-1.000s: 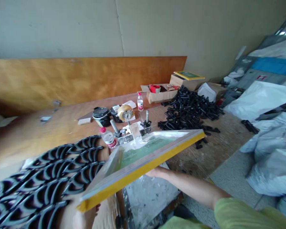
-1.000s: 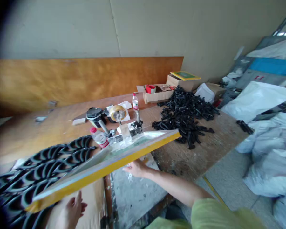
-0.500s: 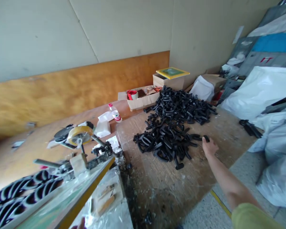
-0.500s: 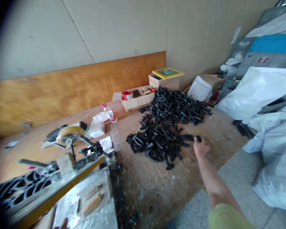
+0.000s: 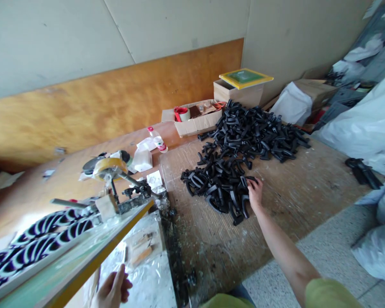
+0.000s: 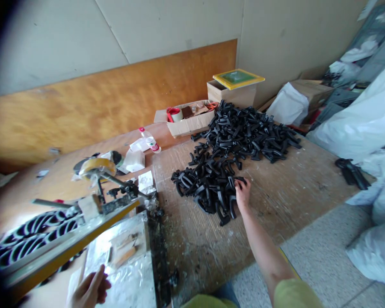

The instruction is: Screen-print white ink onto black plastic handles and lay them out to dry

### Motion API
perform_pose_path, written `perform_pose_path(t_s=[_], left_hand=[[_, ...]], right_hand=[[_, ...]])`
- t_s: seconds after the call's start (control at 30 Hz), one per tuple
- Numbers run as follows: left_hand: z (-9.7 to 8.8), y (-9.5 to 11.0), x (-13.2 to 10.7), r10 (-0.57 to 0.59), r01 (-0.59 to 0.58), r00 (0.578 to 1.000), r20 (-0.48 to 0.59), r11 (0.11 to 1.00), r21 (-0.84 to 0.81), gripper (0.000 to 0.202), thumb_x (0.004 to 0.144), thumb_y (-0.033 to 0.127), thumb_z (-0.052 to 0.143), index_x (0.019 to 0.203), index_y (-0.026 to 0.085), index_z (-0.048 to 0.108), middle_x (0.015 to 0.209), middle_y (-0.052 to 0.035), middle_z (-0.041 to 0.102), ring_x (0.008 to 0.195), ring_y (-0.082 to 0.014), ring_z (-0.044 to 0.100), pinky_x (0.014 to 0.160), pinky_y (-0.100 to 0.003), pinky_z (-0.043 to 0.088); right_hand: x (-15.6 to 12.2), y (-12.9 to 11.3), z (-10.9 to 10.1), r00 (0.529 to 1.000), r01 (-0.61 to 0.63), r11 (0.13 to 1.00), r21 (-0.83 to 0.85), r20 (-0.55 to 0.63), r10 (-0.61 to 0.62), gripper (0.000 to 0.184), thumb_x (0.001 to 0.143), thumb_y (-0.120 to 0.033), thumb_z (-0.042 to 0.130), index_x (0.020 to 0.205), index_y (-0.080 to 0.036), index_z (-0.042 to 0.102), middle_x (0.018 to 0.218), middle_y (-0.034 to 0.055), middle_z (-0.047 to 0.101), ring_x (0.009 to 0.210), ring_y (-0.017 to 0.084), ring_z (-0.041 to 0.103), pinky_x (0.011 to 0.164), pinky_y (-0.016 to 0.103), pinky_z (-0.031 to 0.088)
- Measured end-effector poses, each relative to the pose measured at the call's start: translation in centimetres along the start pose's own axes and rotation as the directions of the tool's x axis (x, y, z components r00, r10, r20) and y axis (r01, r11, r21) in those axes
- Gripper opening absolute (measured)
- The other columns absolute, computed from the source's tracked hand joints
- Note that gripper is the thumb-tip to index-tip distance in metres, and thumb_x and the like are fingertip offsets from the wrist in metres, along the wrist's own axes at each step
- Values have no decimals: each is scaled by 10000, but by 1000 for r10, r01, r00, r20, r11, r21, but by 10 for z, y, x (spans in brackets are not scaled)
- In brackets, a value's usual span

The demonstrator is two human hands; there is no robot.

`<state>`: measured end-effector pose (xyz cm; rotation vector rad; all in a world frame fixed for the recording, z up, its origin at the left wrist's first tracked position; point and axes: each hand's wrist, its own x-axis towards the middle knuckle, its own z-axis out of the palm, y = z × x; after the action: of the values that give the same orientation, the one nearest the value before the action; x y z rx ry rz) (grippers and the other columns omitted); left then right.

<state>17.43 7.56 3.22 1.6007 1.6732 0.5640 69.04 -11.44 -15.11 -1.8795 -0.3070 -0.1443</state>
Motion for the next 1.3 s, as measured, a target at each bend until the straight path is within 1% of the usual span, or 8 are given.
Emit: perform_pose_path(t_s=[0.3,0.5,0.6,0.77,0.87,1.0,1.1,1.3], left_hand=[[-7,3,-13,-59,72,993,101,990,-124,543,653,706,611,667,165,571,496,-5,589,405,-129,490,380,-242,399],[-27,-27,-22,-85,88,996,27,980,-180,502,689,663,606,698,162,571,495,6,586,391,-122,469,371,-236,377],[-43,-47,-22,-107,108,994,18,967,-230,511,688,669,606,700,160,567,487,15,577,379,-111,459,372,-226,369],[-80,-73,-10,-61,72,997,48,956,-285,505,703,667,592,658,165,554,473,12,557,382,-109,454,371,-221,353],[-108,-91,3,-32,47,998,55,949,-311,463,750,620,576,639,172,540,461,21,535,387,-98,442,381,-207,336],[-141,-121,24,-16,45,996,84,935,-352,442,778,596,563,644,177,525,462,27,537,383,-88,428,391,-201,326],[-154,-136,37,5,38,993,116,932,-360,438,789,592,559,664,174,526,473,25,550,388,-83,434,403,-195,326],[-154,-135,45,22,45,987,160,914,-403,456,771,614,570,667,173,520,473,17,558,386,-84,445,402,-196,330]], right_hand=[[-112,-55,43,990,-70,993,90,130,58,422,812,-497,507,1032,-169,656,1385,138,348,1296,274,353,1107,429,276],[-150,-84,63,991,-14,999,-35,136,18,409,814,-508,534,1000,-169,667,1423,144,354,1327,300,311,1099,469,277],[-148,-100,49,965,195,970,-143,207,-163,338,827,-473,545,976,-200,677,1427,118,393,1325,318,317,1091,531,262],[-157,-153,20,843,500,819,-283,375,-385,285,829,-484,591,920,-225,670,1198,121,607,1299,352,338,1070,577,239],[-170,-194,18,840,488,829,-273,406,-361,388,810,-551,598,954,-194,645,961,147,655,1067,318,516,953,479,392],[-207,-249,46,852,344,927,-150,465,-241,536,763,-620,616,1085,-191,614,935,105,666,804,244,597,751,371,482],[-253,-283,84,730,437,899,-17,591,-343,455,768,-573,650,1034,-203,660,948,89,667,844,240,613,786,363,486],[-320,-308,150,254,772,602,204,769,-587,241,813,-288,705,1051,-247,696,982,51,662,953,226,576,867,363,441]])
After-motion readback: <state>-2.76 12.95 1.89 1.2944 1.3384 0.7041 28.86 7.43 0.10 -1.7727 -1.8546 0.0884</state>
